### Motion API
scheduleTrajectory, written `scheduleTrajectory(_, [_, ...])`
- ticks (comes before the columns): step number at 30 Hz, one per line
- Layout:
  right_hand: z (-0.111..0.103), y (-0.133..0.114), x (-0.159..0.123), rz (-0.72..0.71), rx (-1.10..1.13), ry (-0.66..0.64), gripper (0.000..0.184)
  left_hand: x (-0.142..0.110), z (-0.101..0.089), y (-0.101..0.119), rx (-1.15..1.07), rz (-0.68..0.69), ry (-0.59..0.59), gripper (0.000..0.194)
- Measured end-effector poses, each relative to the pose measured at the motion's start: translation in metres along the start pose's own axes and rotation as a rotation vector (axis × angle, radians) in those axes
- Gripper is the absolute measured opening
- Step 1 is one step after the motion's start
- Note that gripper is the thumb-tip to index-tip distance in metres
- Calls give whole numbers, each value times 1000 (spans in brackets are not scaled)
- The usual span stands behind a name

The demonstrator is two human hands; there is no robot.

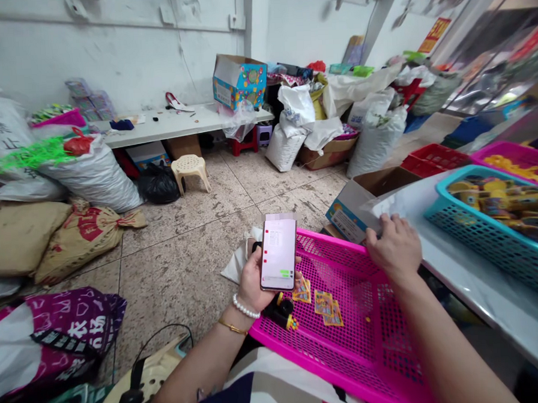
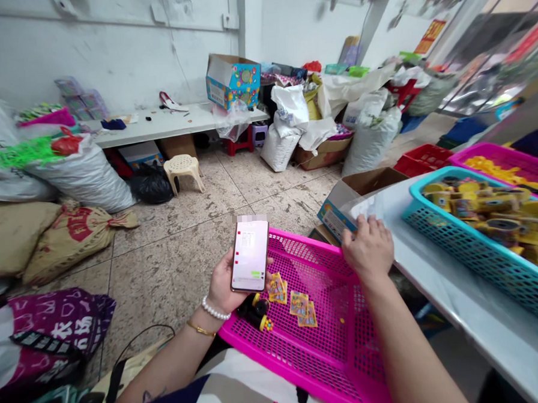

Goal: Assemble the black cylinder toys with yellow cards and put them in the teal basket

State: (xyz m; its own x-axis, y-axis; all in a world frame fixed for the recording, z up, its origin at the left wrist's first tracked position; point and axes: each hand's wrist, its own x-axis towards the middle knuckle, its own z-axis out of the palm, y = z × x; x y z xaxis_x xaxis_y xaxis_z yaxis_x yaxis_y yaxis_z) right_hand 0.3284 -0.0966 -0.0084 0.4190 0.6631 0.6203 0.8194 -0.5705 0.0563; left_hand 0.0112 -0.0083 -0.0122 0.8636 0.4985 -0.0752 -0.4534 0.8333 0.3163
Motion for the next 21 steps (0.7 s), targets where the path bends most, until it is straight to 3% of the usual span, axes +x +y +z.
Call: scheduleTrajectory(21, [-8, -5, 3, 24, 8, -60, 51, 0, 2, 0, -17, 9, 0, 59])
